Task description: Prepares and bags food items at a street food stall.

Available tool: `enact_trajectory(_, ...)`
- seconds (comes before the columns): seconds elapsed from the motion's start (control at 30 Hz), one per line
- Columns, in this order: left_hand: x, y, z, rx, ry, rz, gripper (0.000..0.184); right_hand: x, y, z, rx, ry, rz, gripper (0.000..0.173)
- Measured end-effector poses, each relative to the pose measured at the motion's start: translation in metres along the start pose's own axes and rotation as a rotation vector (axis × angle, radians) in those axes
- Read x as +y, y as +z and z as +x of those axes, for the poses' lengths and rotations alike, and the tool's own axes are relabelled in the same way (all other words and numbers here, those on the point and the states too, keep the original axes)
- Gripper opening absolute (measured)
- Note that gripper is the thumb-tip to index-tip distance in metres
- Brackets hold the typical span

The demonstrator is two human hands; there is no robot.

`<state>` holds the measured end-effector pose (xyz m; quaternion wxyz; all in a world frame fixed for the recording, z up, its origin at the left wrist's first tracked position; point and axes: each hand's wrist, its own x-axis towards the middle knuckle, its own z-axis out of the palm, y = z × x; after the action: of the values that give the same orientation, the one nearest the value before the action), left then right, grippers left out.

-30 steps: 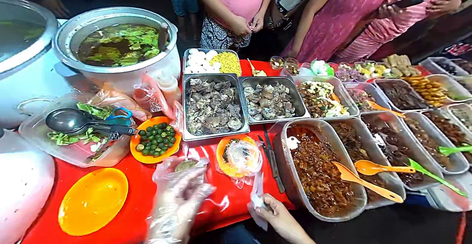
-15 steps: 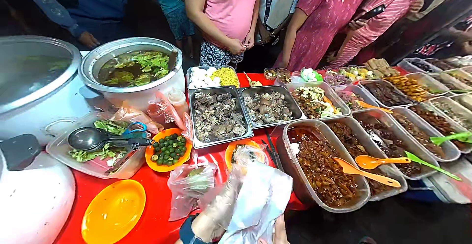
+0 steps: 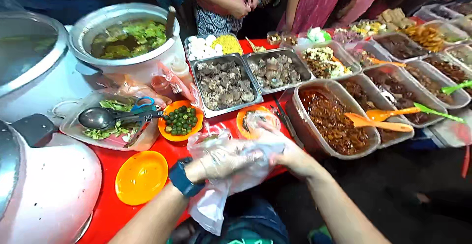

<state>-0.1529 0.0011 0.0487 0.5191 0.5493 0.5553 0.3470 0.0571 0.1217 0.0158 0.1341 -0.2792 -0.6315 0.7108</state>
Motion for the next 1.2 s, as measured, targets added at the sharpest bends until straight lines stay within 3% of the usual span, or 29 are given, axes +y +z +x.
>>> enact_trajectory(0.07, 0.002, -0.016, -0.013, 0.068, -0.002, -0.03, 0.019, -0.004, 0.005, -0.002, -0.125, 0.158, 0.151, 0.021)
enact_trajectory(0.1, -0.003, -0.022, -0.019, 0.078, 0.004, -0.058, 0.019, -0.002, 0.002, -0.003, -0.218, 0.182, 0.159, 0.004)
enact_trajectory(0.2, -0.031, -0.022, -0.032, 0.161, -0.024, -0.091, 0.019, 0.015, -0.005, -0.006, -0.335, 0.092, 0.143, 0.021)
enact_trajectory(0.27, -0.047, -0.016, -0.045, 0.376, -0.043, -0.032, 0.029, 0.018, 0.003, -0.008, -0.167, 0.068, 0.006, 0.019)
enact_trajectory(0.33, -0.055, -0.014, -0.068, 0.661, -0.028, 0.149, 0.032, 0.011, 0.02, -0.009, 0.048, 0.045, -0.188, 0.004)
enact_trajectory(0.4, -0.052, -0.003, -0.083, 0.896, -0.048, 0.148, 0.012, 0.009, 0.041, -0.008, 0.203, -0.006, -0.251, 0.013)
enact_trajectory(0.47, -0.042, 0.026, -0.082, 0.819, -0.189, -0.14, 0.012, 0.016, 0.072, -0.006, 0.269, -0.089, -0.295, 0.021)
enact_trajectory(0.53, -0.053, 0.055, -0.075, 0.664, -0.344, -0.476, 0.016, 0.03, 0.1, 0.0, 0.276, -0.208, -0.468, 0.018)
enact_trajectory(0.63, -0.069, 0.064, -0.067, 0.697, -0.376, -0.911, 0.01, 0.046, 0.109, 0.007, 0.261, -0.28, -0.655, 0.032)
enact_trajectory(0.7, -0.074, 0.062, -0.07, 0.733, -0.332, -1.15, 0.021, 0.05, 0.101, 0.001, 0.166, -0.221, -0.489, 0.043)
enact_trajectory(0.77, -0.079, 0.056, -0.078, 0.746, -0.29, -1.384, 0.024, 0.061, 0.086, -0.014, 0.082, -0.025, -0.071, 0.033)
enact_trajectory(0.8, -0.082, 0.051, -0.081, 0.79, -0.273, -1.398, 0.027, 0.07, 0.077, -0.023, 0.126, 0.101, 0.056, 0.028)
enact_trajectory(0.87, -0.087, 0.049, -0.082, 0.897, -0.306, -1.066, 0.026, 0.093, 0.059, -0.037, 0.37, 0.28, 0.012, 0.026)
enact_trajectory(0.9, -0.091, 0.053, -0.081, 0.882, -0.316, -0.823, 0.018, 0.101, 0.052, -0.041, 0.429, 0.274, -0.128, 0.039)
enact_trajectory(0.93, -0.091, 0.061, -0.08, 0.786, -0.296, -0.644, 0.017, 0.101, 0.049, -0.043, 0.376, 0.242, -0.254, 0.074)
enact_trajectory(0.97, -0.089, 0.071, -0.078, 0.641, -0.233, -0.567, 0.028, 0.095, 0.054, -0.042, 0.26, 0.206, -0.349, 0.105)
enact_trajectory(1.0, -0.082, 0.081, -0.077, 0.491, -0.151, -0.495, 0.033, 0.085, 0.065, -0.041, 0.136, 0.175, -0.421, 0.109)
enact_trajectory(1.03, -0.077, 0.087, -0.08, 0.378, -0.067, -0.367, 0.025, 0.079, 0.076, -0.04, 0.06, 0.135, -0.466, 0.086)
enact_trajectory(1.07, -0.077, 0.086, -0.089, 0.345, -0.031, -0.18, 0.012, 0.078, 0.08, -0.038, 0.015, 0.095, -0.467, 0.047)
enact_trajectory(1.1, -0.079, 0.08, -0.102, 0.387, -0.11, 0.099, 0.009, 0.078, 0.076, -0.034, -0.04, 0.102, -0.447, 0.021)
enact_trajectory(1.17, -0.095, 0.067, -0.131, 0.491, -0.447, 0.549, 0.014, 0.083, 0.051, -0.029, -0.151, 0.25, -0.409, 0.022)
enact_trajectory(1.2, -0.104, 0.065, -0.144, 0.5, -0.61, 0.6, 0.018, 0.087, 0.039, -0.024, -0.2, 0.325, -0.336, 0.021)
